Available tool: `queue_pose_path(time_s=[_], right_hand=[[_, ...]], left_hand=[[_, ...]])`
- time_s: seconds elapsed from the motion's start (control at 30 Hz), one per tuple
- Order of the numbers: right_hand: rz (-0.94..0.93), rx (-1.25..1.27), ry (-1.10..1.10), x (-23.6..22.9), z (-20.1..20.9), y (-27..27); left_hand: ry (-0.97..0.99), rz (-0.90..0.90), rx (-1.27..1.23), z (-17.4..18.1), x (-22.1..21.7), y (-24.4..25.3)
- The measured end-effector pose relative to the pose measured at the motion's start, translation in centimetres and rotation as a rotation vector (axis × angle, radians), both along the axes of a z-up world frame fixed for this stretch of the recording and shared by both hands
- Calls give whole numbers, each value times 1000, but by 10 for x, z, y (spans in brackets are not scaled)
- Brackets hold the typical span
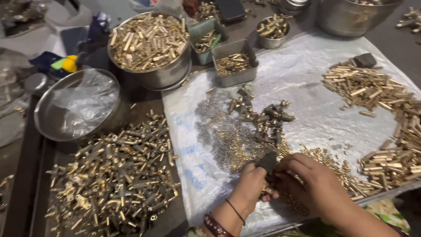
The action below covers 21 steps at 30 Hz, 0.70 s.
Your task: The person sorts a large pile of small brass and steel hardware components spread on a plastic sheet on the workbench. They hold a magnet in one hand, use it to lift and separate ferrous pieces from the brass ones, and place the sorted pieces into piles and small containers on the table.
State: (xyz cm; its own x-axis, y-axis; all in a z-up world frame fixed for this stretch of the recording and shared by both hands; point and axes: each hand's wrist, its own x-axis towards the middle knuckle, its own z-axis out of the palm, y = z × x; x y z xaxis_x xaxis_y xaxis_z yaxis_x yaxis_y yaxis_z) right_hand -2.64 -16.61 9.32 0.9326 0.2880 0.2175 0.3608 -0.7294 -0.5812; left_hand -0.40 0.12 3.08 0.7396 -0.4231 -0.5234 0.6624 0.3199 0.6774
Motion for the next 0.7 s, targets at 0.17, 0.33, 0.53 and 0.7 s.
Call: queue_pose_path(time_s=[0.17, 0.33, 0.53, 0.7], right_hand=[[-27, 31, 90, 2, 2, -4], [-57, -53, 224, 22, -5, -20], [-132, 88, 271, 72, -12, -21], [-196, -216, 18, 76, -21, -2]], left_hand=[[-53, -68, -30, -23, -1, 0], [-64, -128, 16, 9, -3, 2], [-217, -23, 51, -22, 1, 0], [-231, 46, 216, 10, 3, 7]])
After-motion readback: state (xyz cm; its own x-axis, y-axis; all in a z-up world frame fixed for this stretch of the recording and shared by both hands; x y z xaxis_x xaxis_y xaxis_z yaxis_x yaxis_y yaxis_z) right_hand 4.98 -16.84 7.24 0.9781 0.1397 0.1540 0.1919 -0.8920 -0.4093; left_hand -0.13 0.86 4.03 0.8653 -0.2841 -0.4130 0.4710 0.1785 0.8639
